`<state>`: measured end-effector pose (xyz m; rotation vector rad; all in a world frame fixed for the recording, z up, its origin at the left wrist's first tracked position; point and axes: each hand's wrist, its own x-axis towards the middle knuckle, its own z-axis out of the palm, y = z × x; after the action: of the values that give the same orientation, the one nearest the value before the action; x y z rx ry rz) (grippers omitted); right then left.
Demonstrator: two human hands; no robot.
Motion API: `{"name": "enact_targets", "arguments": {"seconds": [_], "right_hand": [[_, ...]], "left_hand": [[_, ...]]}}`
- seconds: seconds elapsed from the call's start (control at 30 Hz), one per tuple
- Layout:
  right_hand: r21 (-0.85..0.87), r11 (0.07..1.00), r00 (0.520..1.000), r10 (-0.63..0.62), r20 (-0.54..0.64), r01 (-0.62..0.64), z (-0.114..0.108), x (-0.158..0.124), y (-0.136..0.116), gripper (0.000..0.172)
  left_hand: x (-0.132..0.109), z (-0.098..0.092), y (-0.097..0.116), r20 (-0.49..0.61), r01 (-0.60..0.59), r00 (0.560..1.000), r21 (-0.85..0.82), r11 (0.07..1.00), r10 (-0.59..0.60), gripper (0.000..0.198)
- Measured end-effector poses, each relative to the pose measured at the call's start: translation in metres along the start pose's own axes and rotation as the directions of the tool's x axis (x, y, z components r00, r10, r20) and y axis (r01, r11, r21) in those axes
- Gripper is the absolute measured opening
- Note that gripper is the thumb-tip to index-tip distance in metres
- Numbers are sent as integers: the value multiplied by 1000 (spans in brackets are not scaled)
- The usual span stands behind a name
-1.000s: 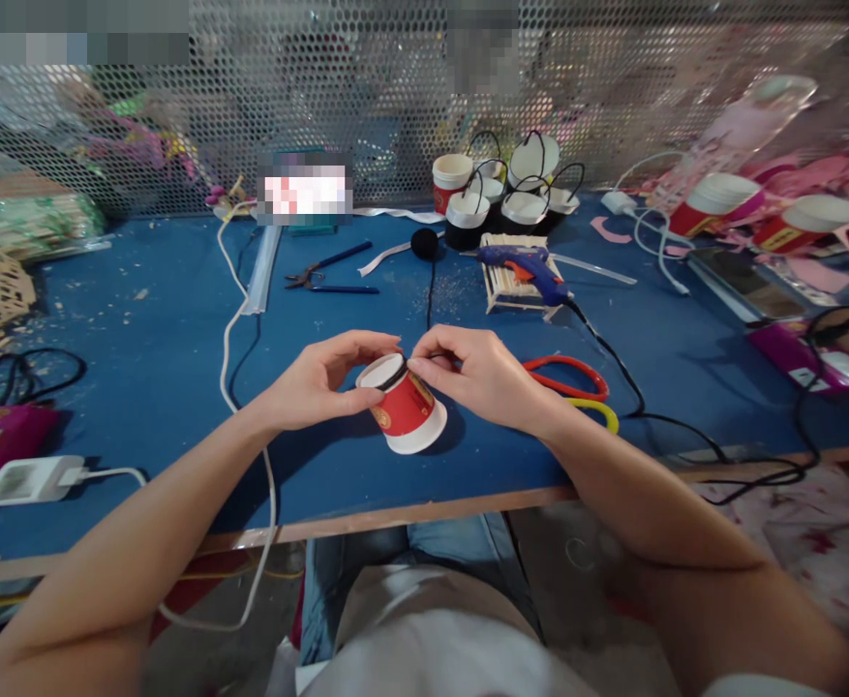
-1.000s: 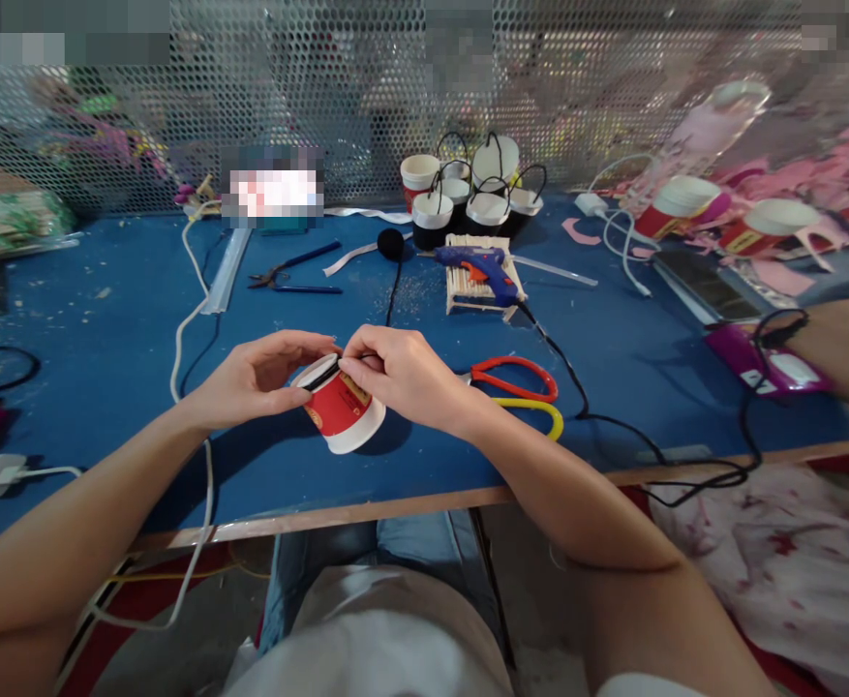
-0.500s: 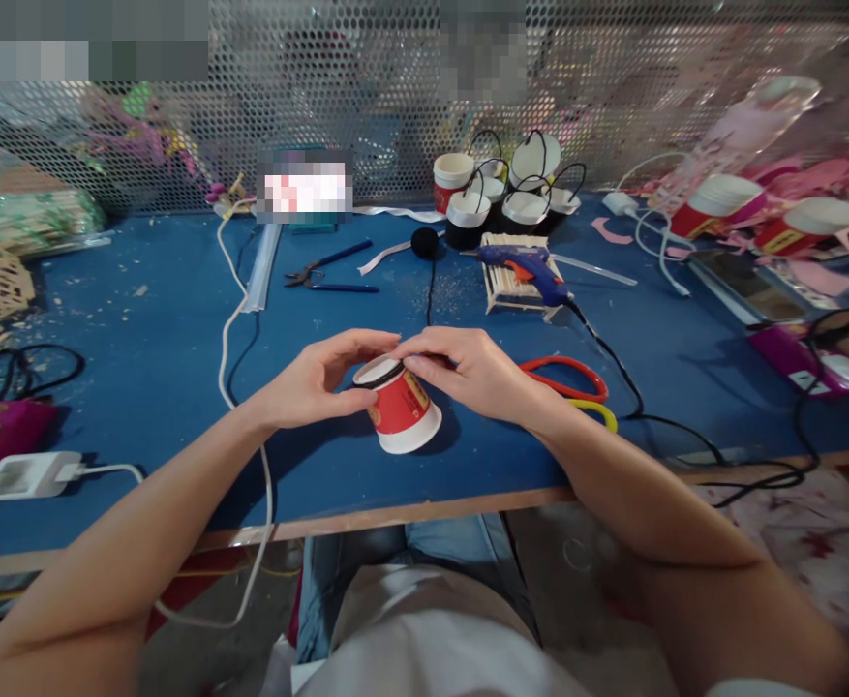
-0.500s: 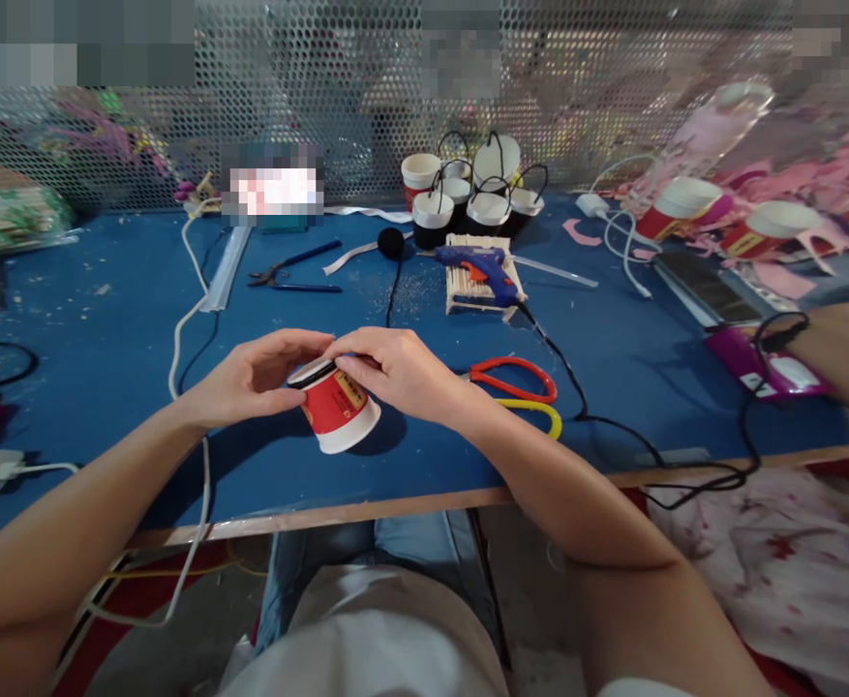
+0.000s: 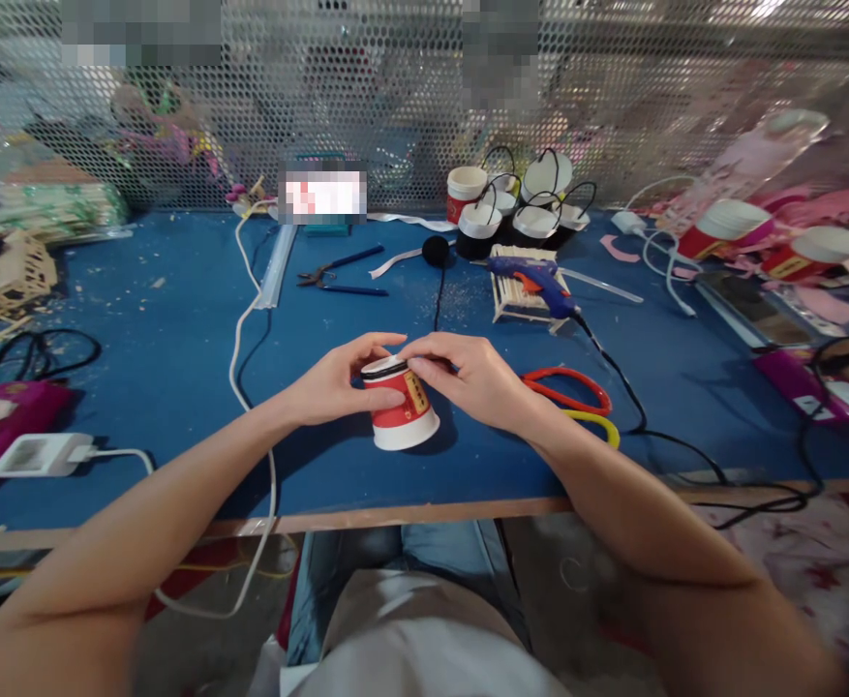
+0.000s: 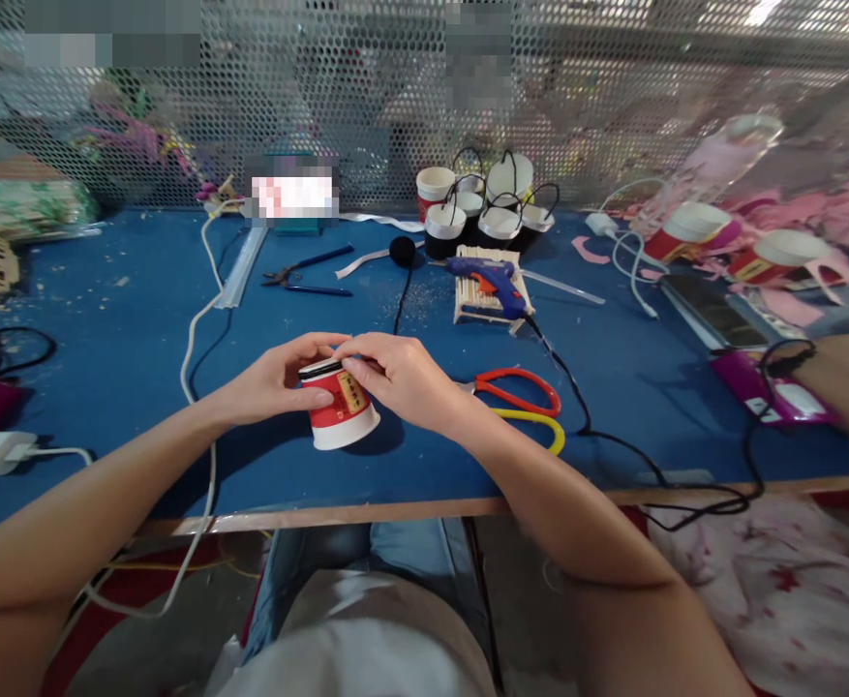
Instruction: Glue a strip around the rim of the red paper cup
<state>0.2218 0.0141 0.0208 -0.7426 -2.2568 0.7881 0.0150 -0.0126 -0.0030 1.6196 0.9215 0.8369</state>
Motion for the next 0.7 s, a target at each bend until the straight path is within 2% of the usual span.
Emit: {"name": "enact_targets", "arguments": {"seconds": [0.2, 0.4, 0.7], "right_hand": [[30, 1000, 1000, 6, 26, -7, -2, -1, 0, 18], [23, 998, 997, -61, 39, 60, -3, -5, 1, 20], [-134, 972, 981, -195, 13, 195, -3, -8, -5, 21]], "left_hand": [[0, 0, 3, 43, 25, 999, -116, 993, -20, 65], [0, 3, 6, 62, 11, 998, -183, 983, 0, 65], [-1, 4, 3, 83, -77, 992, -226, 971, 98, 68]]}}
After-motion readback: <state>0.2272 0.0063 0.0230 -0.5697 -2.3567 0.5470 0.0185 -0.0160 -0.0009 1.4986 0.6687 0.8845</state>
